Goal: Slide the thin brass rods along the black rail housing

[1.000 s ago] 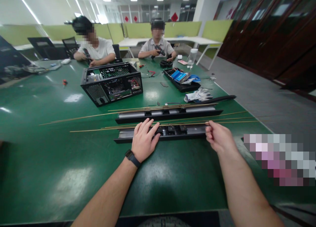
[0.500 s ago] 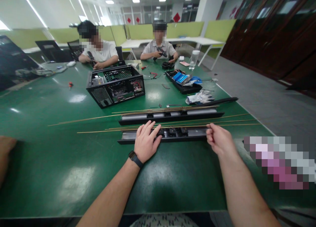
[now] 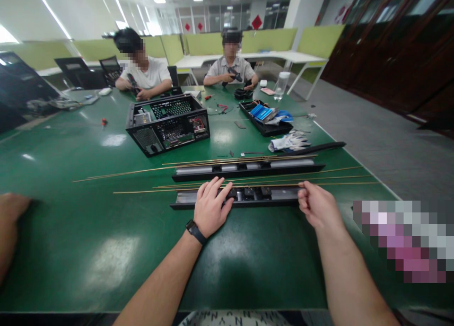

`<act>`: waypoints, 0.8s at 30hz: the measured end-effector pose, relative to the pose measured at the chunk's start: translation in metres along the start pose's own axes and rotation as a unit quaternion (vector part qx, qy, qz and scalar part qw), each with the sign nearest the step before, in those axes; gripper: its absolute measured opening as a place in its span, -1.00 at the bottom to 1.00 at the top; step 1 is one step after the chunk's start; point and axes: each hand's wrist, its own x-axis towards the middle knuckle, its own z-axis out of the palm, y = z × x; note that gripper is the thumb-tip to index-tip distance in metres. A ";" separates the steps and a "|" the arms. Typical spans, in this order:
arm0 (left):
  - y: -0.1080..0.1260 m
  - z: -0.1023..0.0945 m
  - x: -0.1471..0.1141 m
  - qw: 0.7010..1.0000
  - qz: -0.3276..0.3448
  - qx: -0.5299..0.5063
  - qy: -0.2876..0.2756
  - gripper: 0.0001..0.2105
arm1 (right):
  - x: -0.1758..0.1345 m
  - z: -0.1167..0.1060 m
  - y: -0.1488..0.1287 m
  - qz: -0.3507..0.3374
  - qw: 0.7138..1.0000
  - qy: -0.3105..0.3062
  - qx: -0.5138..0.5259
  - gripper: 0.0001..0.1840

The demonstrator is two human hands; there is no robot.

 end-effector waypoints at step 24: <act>0.001 -0.002 0.000 1.000 -0.005 0.000 -0.007 -0.57 | -0.002 0.001 -0.003 -0.002 1.000 -0.002 -0.001 -0.87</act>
